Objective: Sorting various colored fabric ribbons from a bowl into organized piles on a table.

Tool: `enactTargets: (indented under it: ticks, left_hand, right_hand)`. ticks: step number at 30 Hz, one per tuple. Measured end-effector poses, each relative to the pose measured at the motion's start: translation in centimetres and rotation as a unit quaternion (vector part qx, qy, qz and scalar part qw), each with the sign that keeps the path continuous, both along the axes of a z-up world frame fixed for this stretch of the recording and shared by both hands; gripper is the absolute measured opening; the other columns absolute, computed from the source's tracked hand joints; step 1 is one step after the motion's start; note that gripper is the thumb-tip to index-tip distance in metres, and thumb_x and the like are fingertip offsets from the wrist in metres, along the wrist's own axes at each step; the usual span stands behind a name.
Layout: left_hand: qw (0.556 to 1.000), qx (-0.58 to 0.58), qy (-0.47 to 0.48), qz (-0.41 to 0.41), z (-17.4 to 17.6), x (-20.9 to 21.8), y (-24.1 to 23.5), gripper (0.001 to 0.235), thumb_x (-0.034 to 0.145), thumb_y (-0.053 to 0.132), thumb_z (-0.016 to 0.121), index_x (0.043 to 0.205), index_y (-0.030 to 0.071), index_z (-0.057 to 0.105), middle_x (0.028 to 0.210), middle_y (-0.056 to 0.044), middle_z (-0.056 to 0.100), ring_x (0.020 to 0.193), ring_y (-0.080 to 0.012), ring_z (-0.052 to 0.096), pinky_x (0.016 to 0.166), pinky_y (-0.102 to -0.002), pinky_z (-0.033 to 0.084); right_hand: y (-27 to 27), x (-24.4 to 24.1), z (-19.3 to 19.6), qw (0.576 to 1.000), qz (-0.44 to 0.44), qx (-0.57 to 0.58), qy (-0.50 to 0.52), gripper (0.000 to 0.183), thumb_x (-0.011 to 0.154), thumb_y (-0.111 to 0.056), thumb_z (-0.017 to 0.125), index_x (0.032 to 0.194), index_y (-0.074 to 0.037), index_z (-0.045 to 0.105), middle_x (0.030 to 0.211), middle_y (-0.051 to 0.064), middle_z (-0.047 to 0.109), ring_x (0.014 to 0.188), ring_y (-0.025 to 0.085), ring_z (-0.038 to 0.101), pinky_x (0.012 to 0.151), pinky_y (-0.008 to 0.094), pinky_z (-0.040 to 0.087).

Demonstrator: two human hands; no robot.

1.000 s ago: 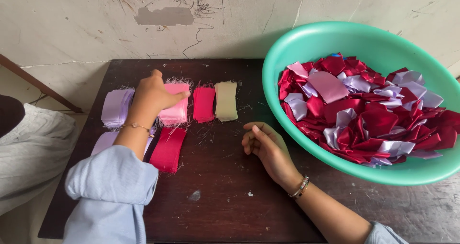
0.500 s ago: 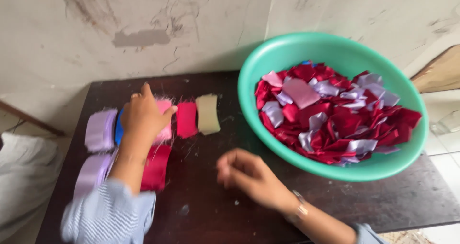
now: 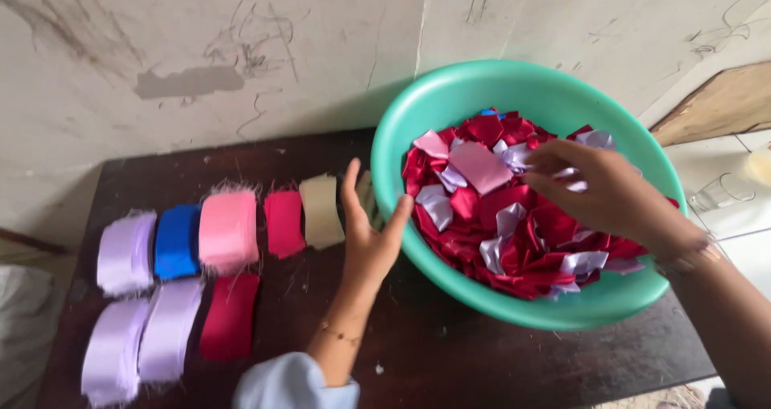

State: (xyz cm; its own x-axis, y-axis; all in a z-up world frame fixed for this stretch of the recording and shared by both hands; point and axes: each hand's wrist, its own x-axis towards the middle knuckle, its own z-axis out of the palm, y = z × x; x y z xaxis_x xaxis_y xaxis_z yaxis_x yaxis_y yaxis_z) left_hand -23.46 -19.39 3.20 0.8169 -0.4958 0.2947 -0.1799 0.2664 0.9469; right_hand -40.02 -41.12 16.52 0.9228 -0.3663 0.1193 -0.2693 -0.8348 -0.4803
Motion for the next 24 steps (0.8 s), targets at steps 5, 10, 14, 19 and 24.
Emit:
enactTargets:
  ticks: [5, 10, 14, 19, 24]
  left_hand:
    - [0.979, 0.005, 0.203, -0.012, -0.1, -0.3, -0.5, 0.075, 0.079, 0.007, 0.058, 0.152, 0.007, 0.042, 0.129, -0.012, 0.057, 0.109, -0.0209, 0.054, 0.095, -0.031, 0.043]
    - [0.991, 0.02, 0.122, -0.059, 0.7, 0.3, 0.7, 0.077, 0.081, 0.012, 0.062, 0.154, 0.009, 0.037, 0.143, -0.013, 0.056, 0.126, -0.0242, 0.057, 0.106, -0.037, 0.044]
    - [0.995, -0.021, -0.05, 0.08, 3.0, 0.4, 0.5, 0.07, 0.093, 0.01, 0.063, 0.153, 0.002, 0.026, 0.154, -0.02, 0.041, 0.142, -0.0315, 0.047, 0.118, -0.045, 0.038]
    - [0.988, -0.143, 0.028, -0.043, 6.4, 1.3, -2.0, 0.059, 0.094, 0.006, 0.064, 0.145, 0.001, 0.037, 0.142, -0.02, 0.051, 0.134, -0.0285, 0.054, 0.117, -0.043, 0.044]
    - [0.969, -0.048, 0.173, -0.171, 6.1, 1.1, -4.3, 0.019, 0.098, 0.029, 0.072, 0.101, 0.011, 0.075, 0.086, 0.007, 0.067, 0.084, -0.0043, 0.063, 0.088, -0.027, 0.055]
  right_hand:
    - [-4.7, 7.0, -6.2, 0.988, 0.023, -0.098, 0.119, 0.057, 0.085, -0.028, 0.071, 0.136, -0.003, 0.057, 0.119, 0.017, 0.071, 0.098, 0.032, 0.073, 0.083, 0.042, 0.062]
    - [-5.8, 10.8, -8.0, 0.988, 0.025, -0.106, 0.108, 0.053, 0.08, -0.013, 0.07, 0.131, -0.006, 0.061, 0.09, 0.01, 0.074, 0.076, 0.03, 0.07, 0.067, 0.041, 0.054]
    - [-3.8, 10.5, -2.6, 1.0, 0.003, 0.011, 0.008, 0.035, 0.079, -0.003, 0.07, 0.113, -0.006, 0.076, 0.092, 0.008, 0.08, 0.073, 0.021, 0.074, 0.07, 0.031, 0.06]
    - [-2.8, 9.2, 0.3, 0.979, -0.018, 0.193, -0.069, 0.026, 0.086, 0.003, 0.071, 0.111, 0.002, 0.072, 0.102, 0.013, 0.079, 0.087, 0.019, 0.075, 0.077, 0.027, 0.061]
    - [0.0, 9.0, -1.1, 0.919, 0.113, 0.371, -0.064, 0.018, 0.086, 0.007, 0.07, 0.104, 0.005, 0.072, 0.088, 0.016, 0.08, 0.079, 0.024, 0.078, 0.081, 0.04, 0.062]
